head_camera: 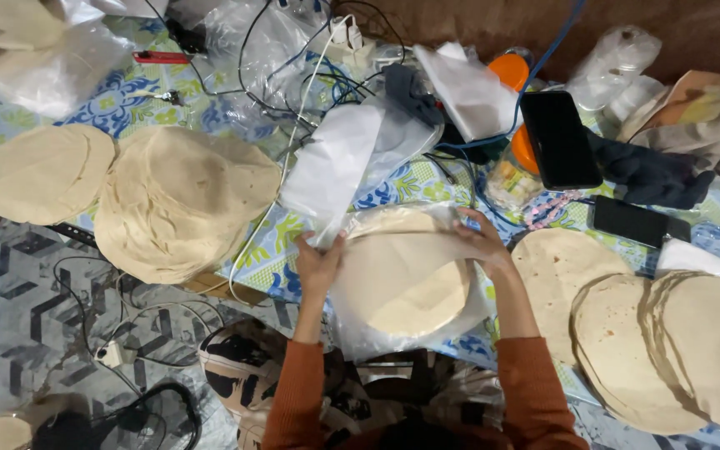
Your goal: The person packages flatbread into plastic bags by hand on a table, placing them into a stack.
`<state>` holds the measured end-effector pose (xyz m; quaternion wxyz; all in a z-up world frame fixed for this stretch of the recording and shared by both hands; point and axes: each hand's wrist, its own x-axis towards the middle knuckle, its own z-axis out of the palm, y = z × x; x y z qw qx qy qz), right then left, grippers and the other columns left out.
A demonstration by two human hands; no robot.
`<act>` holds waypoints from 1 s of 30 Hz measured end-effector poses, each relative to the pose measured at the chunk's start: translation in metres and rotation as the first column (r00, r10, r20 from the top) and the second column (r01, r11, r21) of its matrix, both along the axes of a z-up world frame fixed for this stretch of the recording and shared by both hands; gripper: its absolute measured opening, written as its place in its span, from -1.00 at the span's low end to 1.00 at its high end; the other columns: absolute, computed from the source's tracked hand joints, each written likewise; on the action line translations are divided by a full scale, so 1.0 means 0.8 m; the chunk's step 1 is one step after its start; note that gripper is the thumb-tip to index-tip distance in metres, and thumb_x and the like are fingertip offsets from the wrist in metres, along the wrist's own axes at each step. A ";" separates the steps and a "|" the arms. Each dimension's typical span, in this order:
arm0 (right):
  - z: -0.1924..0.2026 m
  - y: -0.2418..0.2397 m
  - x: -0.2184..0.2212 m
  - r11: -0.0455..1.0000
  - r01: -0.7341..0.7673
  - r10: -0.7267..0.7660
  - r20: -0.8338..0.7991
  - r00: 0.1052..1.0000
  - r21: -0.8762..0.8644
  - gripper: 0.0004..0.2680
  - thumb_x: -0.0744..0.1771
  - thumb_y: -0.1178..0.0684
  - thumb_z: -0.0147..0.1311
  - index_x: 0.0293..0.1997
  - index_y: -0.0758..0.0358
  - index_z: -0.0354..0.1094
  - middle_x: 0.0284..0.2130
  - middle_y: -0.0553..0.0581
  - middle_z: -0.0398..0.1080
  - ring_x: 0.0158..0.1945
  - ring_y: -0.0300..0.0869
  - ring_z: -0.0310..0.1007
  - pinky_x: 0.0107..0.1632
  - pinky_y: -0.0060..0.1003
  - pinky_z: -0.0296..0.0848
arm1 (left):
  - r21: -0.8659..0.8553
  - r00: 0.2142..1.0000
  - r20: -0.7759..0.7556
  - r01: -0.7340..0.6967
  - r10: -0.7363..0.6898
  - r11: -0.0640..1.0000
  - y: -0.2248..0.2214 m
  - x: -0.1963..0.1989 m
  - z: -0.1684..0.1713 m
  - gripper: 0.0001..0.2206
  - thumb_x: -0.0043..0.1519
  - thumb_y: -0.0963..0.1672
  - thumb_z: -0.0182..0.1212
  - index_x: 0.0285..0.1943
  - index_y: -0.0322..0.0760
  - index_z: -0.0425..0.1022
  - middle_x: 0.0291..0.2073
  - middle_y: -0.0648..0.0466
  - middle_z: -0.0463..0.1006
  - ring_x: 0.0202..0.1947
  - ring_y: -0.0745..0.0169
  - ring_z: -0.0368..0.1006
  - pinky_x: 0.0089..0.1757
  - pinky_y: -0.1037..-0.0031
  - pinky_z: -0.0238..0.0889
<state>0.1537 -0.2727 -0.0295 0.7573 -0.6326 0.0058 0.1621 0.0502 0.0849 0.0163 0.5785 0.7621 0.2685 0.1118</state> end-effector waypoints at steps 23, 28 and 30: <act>0.032 0.045 -0.051 0.877 0.167 0.049 0.430 0.902 -0.450 -0.71 0.27 0.30 0.20 0.07 0.14 0.55 -0.26 0.01 0.52 -0.38 -0.39 0.27 -0.32 -0.51 0.29 | 0.343 0.993 0.107 0.001 -0.041 0.939 -0.027 -0.051 0.015 -0.51 0.28 -0.15 0.26 0.34 -0.37 0.18 -0.55 -0.07 0.49 -0.55 0.00 0.50 -0.46 0.21 0.31; 0.020 0.050 -0.047 0.834 0.294 0.027 0.568 0.823 -0.467 -0.65 0.22 0.34 0.11 0.08 0.16 0.55 -0.13 0.02 0.56 -0.41 -0.38 0.24 -0.34 -0.49 0.26 | 0.493 0.992 0.125 -0.037 -0.029 0.869 -0.031 -0.044 0.022 -0.52 0.27 -0.17 0.25 0.34 -0.41 0.17 -0.49 -0.08 0.56 -0.47 -0.16 0.52 -0.40 0.12 0.30; 0.019 0.051 -0.046 0.810 0.328 0.011 0.573 0.820 -0.486 -0.67 0.25 0.29 0.15 0.13 0.16 0.52 -0.19 0.06 0.52 -0.39 -0.35 0.26 -0.32 -0.43 0.29 | 0.426 0.992 0.125 -0.022 -0.034 0.904 -0.033 -0.049 0.025 -0.51 0.30 -0.15 0.23 0.36 -0.42 0.15 -0.53 -0.05 0.54 -0.50 -0.06 0.53 -0.39 0.21 0.34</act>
